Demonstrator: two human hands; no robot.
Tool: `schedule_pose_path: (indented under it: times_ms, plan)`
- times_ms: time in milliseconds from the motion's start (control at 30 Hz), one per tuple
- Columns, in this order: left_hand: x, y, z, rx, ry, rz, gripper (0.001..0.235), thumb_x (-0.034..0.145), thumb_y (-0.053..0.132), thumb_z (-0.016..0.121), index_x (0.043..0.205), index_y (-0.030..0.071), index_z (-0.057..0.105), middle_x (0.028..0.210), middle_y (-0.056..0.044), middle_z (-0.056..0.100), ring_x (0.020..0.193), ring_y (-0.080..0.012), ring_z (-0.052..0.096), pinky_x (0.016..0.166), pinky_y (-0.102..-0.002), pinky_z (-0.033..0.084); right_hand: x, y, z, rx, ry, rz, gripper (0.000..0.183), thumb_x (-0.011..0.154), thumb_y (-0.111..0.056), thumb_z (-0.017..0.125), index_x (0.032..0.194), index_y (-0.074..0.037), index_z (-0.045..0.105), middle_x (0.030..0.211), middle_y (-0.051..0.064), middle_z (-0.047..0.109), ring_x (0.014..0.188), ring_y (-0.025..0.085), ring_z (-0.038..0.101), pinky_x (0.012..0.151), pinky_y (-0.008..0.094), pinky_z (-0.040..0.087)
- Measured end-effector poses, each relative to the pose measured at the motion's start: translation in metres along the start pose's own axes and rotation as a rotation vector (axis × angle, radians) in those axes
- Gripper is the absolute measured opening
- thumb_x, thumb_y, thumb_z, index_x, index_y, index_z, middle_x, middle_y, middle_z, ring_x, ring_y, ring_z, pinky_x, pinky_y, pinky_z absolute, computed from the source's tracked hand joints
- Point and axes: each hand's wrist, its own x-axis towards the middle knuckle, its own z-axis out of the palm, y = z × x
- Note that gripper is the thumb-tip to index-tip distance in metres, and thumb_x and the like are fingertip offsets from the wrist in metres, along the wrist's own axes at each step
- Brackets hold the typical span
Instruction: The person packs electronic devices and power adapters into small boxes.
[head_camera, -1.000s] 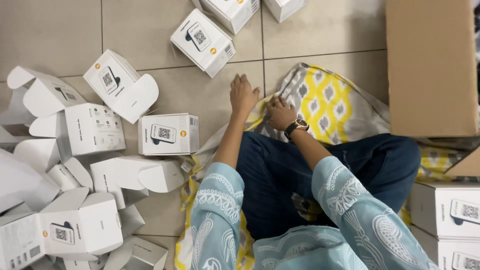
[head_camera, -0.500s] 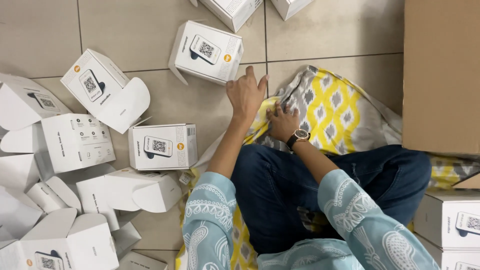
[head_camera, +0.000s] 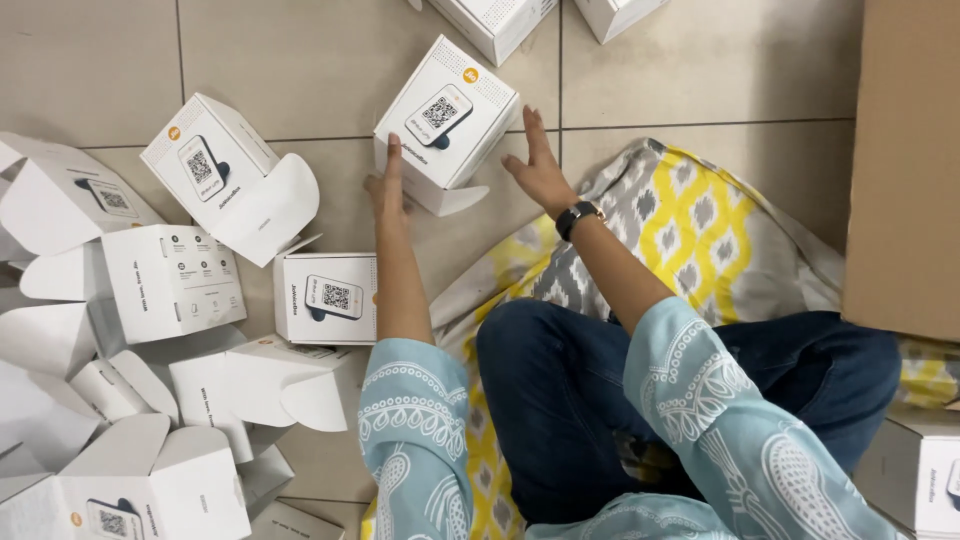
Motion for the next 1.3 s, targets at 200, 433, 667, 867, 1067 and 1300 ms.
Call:
schedule_pose_path:
  times_ms: [200,433,667,867,1067,1300]
  plan:
    - [-0.030,0.025,0.001,0.103,0.153,-0.114,0.133,0.066,0.081,0.076,0.159,0.002,0.023,0.155,-0.031,0.032,0.139,-0.0430,0.046,0.109,-0.050,0.048,0.007,-0.002,0.018,0.223,-0.154,0.356,0.101,0.096,-0.040,0.067,0.163,-0.009,-0.002,0.170,0.018,0.009,0.156,0.032,0.022,0.125,0.040,0.027]
    - [-0.060,0.049,0.000,0.259,-0.215,0.285,0.087,0.077,0.070,0.076,0.136,0.008,0.064,0.129,-0.016,0.073,0.121,-0.0272,0.068,0.103,-0.040,0.052,-0.015,-0.015,0.033,0.285,-0.222,0.292,0.103,0.093,-0.040,0.067,0.163,-0.015,-0.004,0.172,0.013,0.009,0.157,0.027,0.019,0.124,0.041,0.017]
    - [-0.161,0.081,0.041,0.004,-0.219,0.598,0.077,0.085,0.054,0.080,0.133,-0.001,0.053,0.122,-0.018,0.069,0.111,-0.0278,0.070,0.094,-0.036,0.058,-0.068,-0.042,-0.040,0.276,0.104,-0.028,0.081,0.097,-0.035,0.066,0.162,-0.009,0.026,0.165,0.015,0.036,0.152,0.025,0.033,0.121,0.039,0.032]
    - [-0.308,0.091,0.099,0.138,-0.507,0.571,0.101,0.075,0.063,0.080,0.133,-0.006,0.034,0.118,-0.028,0.067,0.105,-0.0333,0.074,0.089,-0.038,0.062,-0.176,-0.050,-0.151,0.200,0.384,-0.092,0.071,0.102,-0.033,0.068,0.159,-0.005,0.037,0.155,0.016,0.051,0.144,0.024,0.047,0.117,0.035,0.041]
    - [-0.363,-0.065,0.171,0.081,-0.639,0.281,0.114,0.073,0.069,0.078,0.138,-0.013,0.034,0.122,-0.030,0.063,0.108,-0.0361,0.070,0.087,-0.040,0.059,-0.256,0.047,-0.203,0.147,0.443,0.069,0.073,0.099,-0.038,0.068,0.155,-0.003,0.039,0.146,0.017,0.054,0.132,0.024,0.054,0.107,0.035,0.046]
    - [-0.424,-0.040,0.120,0.129,-0.687,0.582,0.089,0.082,0.071,0.069,0.120,-0.009,0.073,0.105,-0.019,0.078,0.095,-0.0296,0.077,0.086,-0.040,0.059,-0.293,0.053,-0.207,0.141,0.340,0.450,0.089,0.085,-0.062,0.064,0.148,0.000,0.047,0.126,0.023,0.068,0.110,0.027,0.068,0.090,0.034,0.054]
